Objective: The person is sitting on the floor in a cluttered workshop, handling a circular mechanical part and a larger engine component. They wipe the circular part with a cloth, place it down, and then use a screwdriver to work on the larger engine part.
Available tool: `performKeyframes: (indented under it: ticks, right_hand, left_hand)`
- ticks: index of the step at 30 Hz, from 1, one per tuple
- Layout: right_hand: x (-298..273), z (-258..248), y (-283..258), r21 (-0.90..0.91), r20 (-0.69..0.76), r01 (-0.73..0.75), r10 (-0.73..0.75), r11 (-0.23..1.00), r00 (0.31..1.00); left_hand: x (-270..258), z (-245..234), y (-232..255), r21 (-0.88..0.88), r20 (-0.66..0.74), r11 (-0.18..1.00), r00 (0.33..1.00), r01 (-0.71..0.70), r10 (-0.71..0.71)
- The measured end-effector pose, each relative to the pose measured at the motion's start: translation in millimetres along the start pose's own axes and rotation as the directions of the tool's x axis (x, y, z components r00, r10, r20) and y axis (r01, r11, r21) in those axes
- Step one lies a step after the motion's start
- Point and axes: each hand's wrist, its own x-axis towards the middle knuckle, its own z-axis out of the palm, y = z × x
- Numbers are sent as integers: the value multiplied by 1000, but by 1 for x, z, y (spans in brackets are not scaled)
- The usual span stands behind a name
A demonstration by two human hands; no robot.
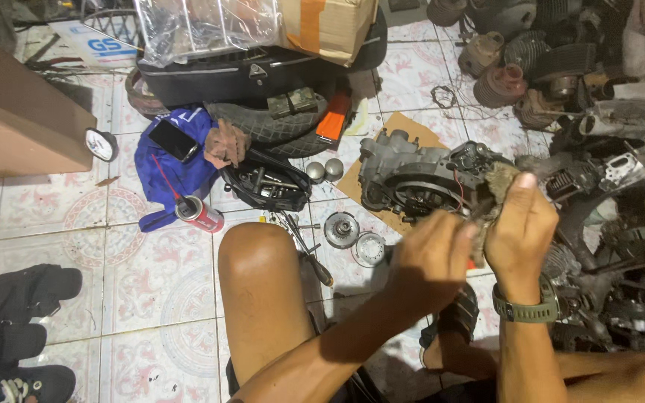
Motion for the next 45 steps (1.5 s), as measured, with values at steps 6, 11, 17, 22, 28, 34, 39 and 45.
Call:
performKeyframes:
  ticks: [6,11,17,22,28,34,39,45]
  right_hand:
    - [-7,5,-6,100,210,130,-149,986,966]
    - [-3,7,-8,4,10,235,-235,972,972]
    - [11,-6,-12,158,-109,29,-11,987,994]
    - [22,-17,-13,205,-46,131,-124,970,991]
    - [24,-24,-12,143,-89,223,-212,964,973]
    - [38,-26,11,521,-75,-134,201,843,977]
    - [23,-39,17,32,-113,188,-183,982,977]
    - [18,-40,-11,-9,153,290,-285,957,946]
  left_hand:
    - [16,-14,-21,66,-83,994,994,82,-76]
    - [17,-18,-1,-94,-9,954,958,284,-286]
    - [21,-16,9,-200,625,273,337,941,-704]
    - [23,-12,15,-207,596,377,422,903,-683]
    - [20,-4,-13,-248,320,578,629,777,-708]
    - [32,-14,-2,141,152,845,832,517,-534]
    - [24,-18,17,-231,236,909,926,347,-294]
    - [20,-16,32,-57,176,985,973,162,-150]
